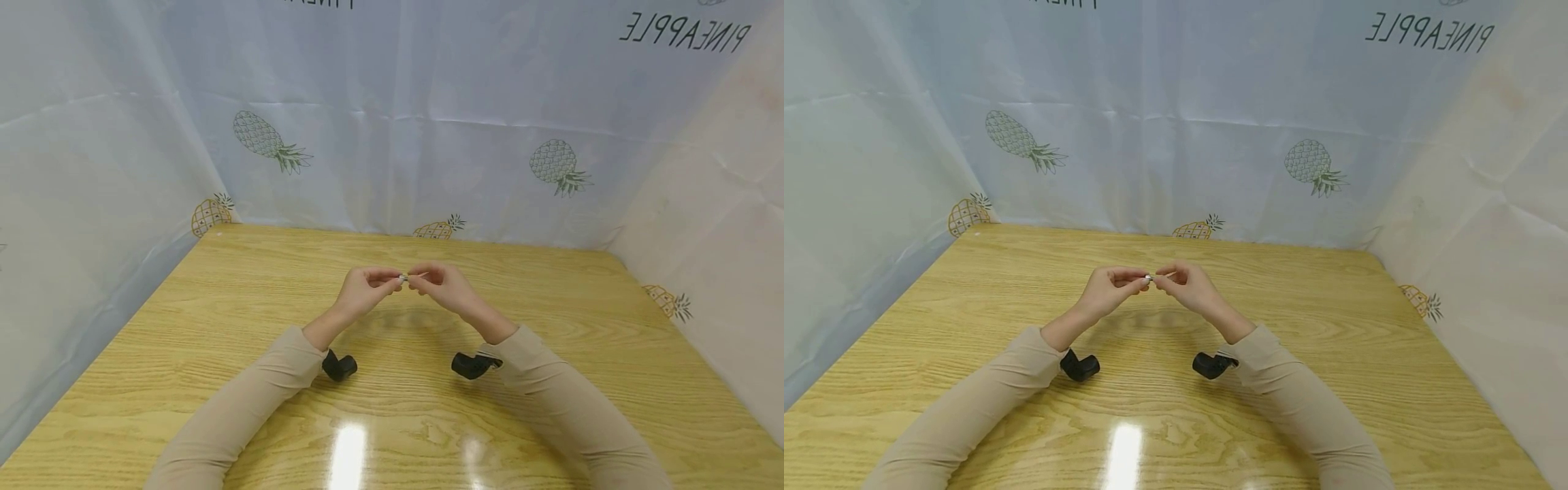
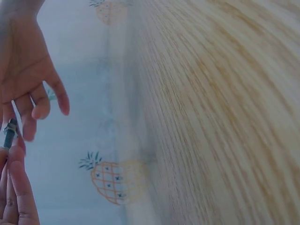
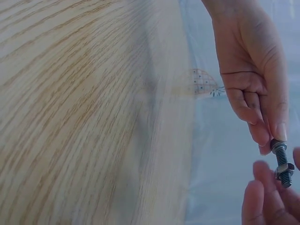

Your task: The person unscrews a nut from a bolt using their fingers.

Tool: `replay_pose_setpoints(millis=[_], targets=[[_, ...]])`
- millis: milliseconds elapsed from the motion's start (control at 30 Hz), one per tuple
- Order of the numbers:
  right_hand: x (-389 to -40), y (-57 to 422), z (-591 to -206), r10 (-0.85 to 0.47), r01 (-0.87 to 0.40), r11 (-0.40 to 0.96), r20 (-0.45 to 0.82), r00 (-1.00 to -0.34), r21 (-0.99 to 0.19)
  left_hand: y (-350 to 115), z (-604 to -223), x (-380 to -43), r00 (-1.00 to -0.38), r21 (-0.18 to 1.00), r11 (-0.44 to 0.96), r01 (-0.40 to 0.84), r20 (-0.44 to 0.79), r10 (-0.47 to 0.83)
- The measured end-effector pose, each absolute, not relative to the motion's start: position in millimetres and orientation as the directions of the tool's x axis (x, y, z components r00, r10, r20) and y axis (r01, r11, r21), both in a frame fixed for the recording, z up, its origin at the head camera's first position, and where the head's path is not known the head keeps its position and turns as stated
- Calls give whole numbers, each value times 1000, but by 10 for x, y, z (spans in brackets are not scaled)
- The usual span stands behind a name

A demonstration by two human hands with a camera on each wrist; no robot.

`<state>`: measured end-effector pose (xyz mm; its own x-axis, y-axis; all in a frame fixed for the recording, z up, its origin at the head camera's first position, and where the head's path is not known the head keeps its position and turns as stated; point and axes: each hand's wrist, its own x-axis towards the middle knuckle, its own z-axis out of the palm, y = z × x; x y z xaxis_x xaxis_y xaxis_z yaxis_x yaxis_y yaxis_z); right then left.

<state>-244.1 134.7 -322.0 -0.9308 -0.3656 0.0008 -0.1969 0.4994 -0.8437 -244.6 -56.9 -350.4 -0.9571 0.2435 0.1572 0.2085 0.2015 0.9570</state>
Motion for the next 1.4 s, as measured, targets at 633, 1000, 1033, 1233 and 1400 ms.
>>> replay_pose_setpoints(millis=[633, 1000, 1033, 1233, 1400], targets=[[-2456, 1359, -3233, -379, -185, 497, -20, -925, -848, -570, -3496, -2453, -960, 958, 207, 200, 150, 235], [-2451, 1363, -3222, -372, -238, 496, 43, -927, -835, -572, -3510, -2458, -957, 958, 193, 211, 162, 242], [-2453, 1363, -3222, -377, -231, 495, 33, -926, -838, -573, -3511, -2457, -956, 957, 197, 214, 163, 243], [-2455, 1353, -3222, -364, -158, 511, -46, -930, -845, -577, -3497, -2449, -957, 955, 207, 212, 160, 242], [-2463, 1352, -3234, -358, -198, 505, 5, -934, -840, -580, -3499, -2447, -959, 957, 200, 208, 159, 237]])
